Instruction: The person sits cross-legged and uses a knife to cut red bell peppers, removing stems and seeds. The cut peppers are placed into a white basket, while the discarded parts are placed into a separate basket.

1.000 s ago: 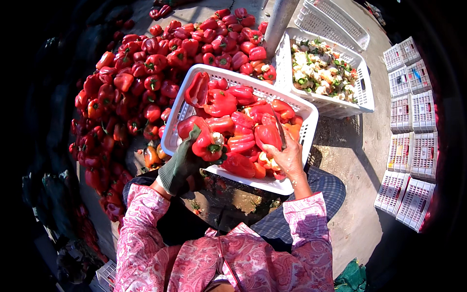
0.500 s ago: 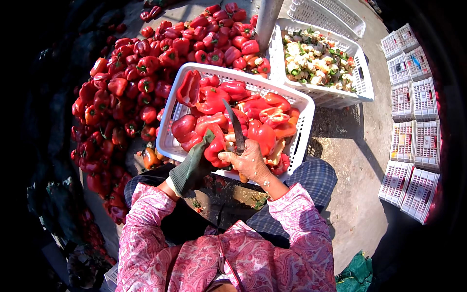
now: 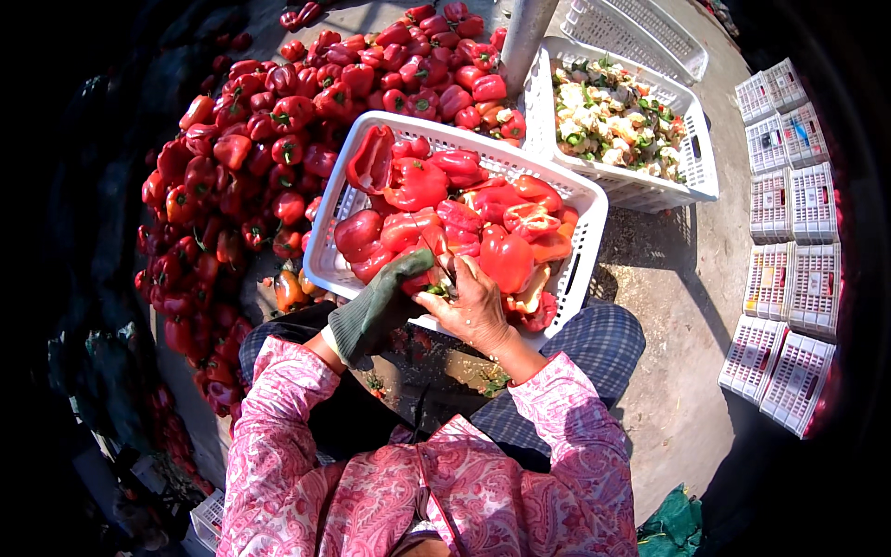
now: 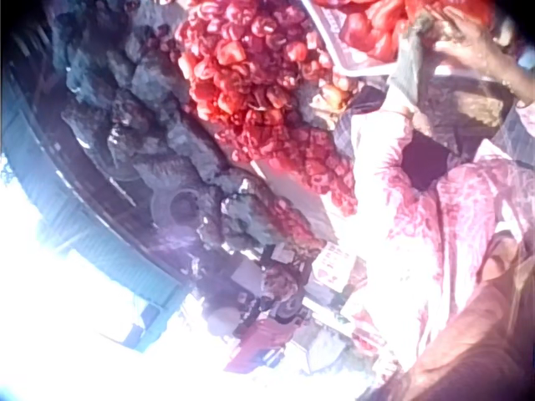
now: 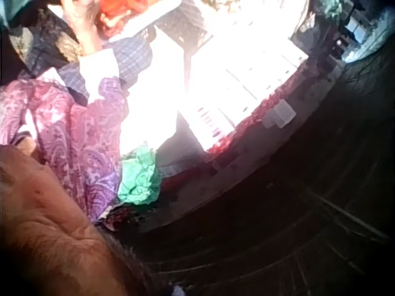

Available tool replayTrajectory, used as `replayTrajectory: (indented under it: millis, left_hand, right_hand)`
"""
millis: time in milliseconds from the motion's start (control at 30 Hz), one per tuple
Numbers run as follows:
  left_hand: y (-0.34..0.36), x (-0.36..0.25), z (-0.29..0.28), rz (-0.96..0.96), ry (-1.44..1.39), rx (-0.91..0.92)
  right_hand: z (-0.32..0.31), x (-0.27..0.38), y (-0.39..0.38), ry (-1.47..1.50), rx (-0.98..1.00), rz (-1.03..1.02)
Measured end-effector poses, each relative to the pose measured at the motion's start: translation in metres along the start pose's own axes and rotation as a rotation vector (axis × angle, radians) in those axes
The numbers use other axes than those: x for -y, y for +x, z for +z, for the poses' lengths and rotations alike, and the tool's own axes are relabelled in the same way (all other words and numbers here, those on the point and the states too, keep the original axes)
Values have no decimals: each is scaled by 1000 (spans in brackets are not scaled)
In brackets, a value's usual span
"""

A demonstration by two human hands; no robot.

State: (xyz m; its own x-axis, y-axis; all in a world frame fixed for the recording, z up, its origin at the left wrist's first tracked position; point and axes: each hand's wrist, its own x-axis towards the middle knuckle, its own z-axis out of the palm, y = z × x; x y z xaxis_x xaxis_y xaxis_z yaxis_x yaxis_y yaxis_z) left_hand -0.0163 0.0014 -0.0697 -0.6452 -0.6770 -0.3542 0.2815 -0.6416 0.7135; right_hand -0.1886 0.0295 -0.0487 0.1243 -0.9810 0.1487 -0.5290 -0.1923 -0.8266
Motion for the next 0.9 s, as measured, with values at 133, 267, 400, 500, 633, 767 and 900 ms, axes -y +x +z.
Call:
replayTrajectory:
  millis: [133,267,400,500,633,767,900]
  left_hand:
    - [0,-11,9,-139,-406,-81]
    - [-4,-16,17,-120,-256,-85]
    - [-16,-44,38,-217,-222,-138]
    - [-19,-32,30,-167,-222,-63]
    - [-11,-15,17,-234,-353,-226]
    - [-7,-3,10,120,169,-319]
    - [-5,-16,12,67,95,-343]
  right_hand:
    - [-3,-2,0,196,17,100]
    - [1,-10,-5,564,113,338]
    - [-23,27,6,718,201,506]
    - [-16,13,-2,667,170,440]
    - [-18,17,2,773,209,513]
    - [-25,30,9,772,258,689]
    - [-19,11,2,944,272,740]
